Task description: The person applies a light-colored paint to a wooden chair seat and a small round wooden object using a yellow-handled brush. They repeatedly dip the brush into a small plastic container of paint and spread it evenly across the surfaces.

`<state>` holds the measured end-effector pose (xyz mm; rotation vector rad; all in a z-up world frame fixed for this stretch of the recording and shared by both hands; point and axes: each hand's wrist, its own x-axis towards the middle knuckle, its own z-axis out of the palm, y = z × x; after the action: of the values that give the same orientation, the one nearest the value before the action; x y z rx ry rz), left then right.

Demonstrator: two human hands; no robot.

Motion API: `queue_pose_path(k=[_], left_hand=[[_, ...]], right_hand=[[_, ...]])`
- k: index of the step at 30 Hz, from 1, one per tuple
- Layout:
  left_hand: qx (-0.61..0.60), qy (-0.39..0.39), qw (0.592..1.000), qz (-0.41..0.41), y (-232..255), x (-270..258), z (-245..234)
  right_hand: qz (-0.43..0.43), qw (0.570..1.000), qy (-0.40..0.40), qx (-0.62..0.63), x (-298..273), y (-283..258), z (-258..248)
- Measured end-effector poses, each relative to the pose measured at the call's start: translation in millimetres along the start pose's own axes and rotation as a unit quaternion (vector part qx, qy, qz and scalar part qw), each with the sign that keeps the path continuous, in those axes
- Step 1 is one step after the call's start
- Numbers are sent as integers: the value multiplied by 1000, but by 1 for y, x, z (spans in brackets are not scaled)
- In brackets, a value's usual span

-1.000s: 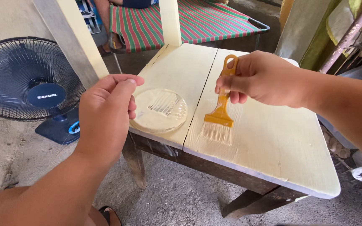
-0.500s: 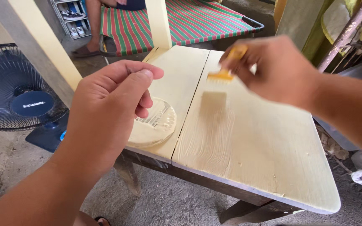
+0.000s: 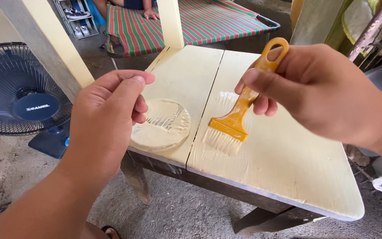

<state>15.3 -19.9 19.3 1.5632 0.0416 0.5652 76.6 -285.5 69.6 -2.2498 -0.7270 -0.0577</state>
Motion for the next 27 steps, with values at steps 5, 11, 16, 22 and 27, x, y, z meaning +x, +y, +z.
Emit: queue_pose_path(k=[5,11,16,22,27], left_hand=[[14,-8,1000,-3,-5,-4,-1],[11,-16,1000,-12,-5,10,-7],[51,-38,998,7,-7,21,-10],[73,-38,997,-4,-12,21,-14],[68,-35,997,-6,-16,21,-15]], right_hand=[[82,994,-67,-23,32,26,11],[2,1000,19,-5,101,75,7],[-78,987,97,-102,137,109,-5],[-268,922,78,-267,121,89,0],[-330,918,6,-222,49,58,29]])
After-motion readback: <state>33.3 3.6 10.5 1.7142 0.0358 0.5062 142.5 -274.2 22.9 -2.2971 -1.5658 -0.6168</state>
